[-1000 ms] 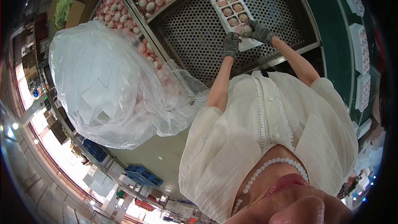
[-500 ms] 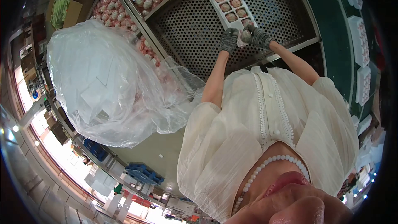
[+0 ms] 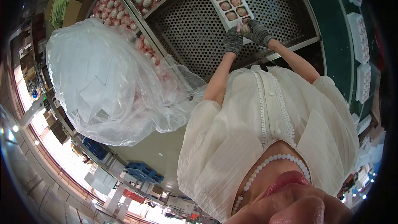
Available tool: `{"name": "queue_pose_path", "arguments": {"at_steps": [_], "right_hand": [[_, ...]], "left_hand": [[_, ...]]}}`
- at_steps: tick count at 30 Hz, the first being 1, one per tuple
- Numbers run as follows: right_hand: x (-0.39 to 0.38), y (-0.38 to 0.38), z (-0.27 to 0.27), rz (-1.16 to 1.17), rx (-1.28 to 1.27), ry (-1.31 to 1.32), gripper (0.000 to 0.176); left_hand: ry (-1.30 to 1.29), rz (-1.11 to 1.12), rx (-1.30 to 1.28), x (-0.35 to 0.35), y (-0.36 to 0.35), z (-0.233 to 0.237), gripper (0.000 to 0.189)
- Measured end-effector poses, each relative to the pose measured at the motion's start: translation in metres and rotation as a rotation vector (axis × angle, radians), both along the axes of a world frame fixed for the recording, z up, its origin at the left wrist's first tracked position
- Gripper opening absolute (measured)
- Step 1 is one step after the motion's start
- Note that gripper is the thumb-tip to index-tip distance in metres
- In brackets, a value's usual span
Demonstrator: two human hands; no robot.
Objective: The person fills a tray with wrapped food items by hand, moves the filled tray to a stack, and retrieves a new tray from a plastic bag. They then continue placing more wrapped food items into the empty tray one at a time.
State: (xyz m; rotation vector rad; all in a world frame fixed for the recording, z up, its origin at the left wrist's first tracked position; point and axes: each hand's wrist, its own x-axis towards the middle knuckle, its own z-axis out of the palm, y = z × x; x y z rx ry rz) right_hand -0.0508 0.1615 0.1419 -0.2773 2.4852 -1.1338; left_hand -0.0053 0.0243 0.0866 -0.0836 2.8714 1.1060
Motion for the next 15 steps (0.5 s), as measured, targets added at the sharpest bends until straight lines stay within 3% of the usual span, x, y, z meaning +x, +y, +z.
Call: {"name": "queue_pose_path", "arguments": {"at_steps": [2, 3, 5, 7, 10, 11, 13, 15], "right_hand": [[0.002, 0.0, -0.017, -0.017, -0.044, -0.029, 0.051], [0.002, 0.001, -0.026, -0.028, -0.091, -0.057, 0.051], [-0.001, -0.001, 0.001, -0.022, -0.054, -0.193, 0.05], [0.0, 0.0, 0.004, -0.015, -0.017, -0.331, 0.049], [-0.002, 0.005, -0.032, -0.021, -0.128, -0.329, 0.047], [-0.004, 0.003, -0.037, -0.024, -0.1, -0.206, 0.047], [-0.012, -0.002, -0.043, -0.026, -0.074, -0.087, 0.046], [-0.022, -0.012, -0.044, 0.03, -0.041, 0.222, 0.044]], "left_hand": [[-0.051, 0.03, 0.03, -0.001, 0.002, -0.011, 0.026], [-0.019, 0.092, 0.166, 0.001, 0.0, -0.031, 0.024], [0.013, 0.158, 0.301, -0.002, -0.003, -0.031, 0.023], [-0.451, 0.253, 0.7, -0.011, -0.012, -0.006, 0.02], [-0.312, 0.193, 0.645, -0.01, -0.02, 0.002, 0.019], [-0.313, 0.192, 0.645, -0.012, -0.019, 0.004, 0.019], [0.063, 0.04, 0.068, -0.013, -0.016, 0.008, 0.02], [0.016, 0.095, 0.02, -0.016, -0.011, 0.014, 0.022]]}}
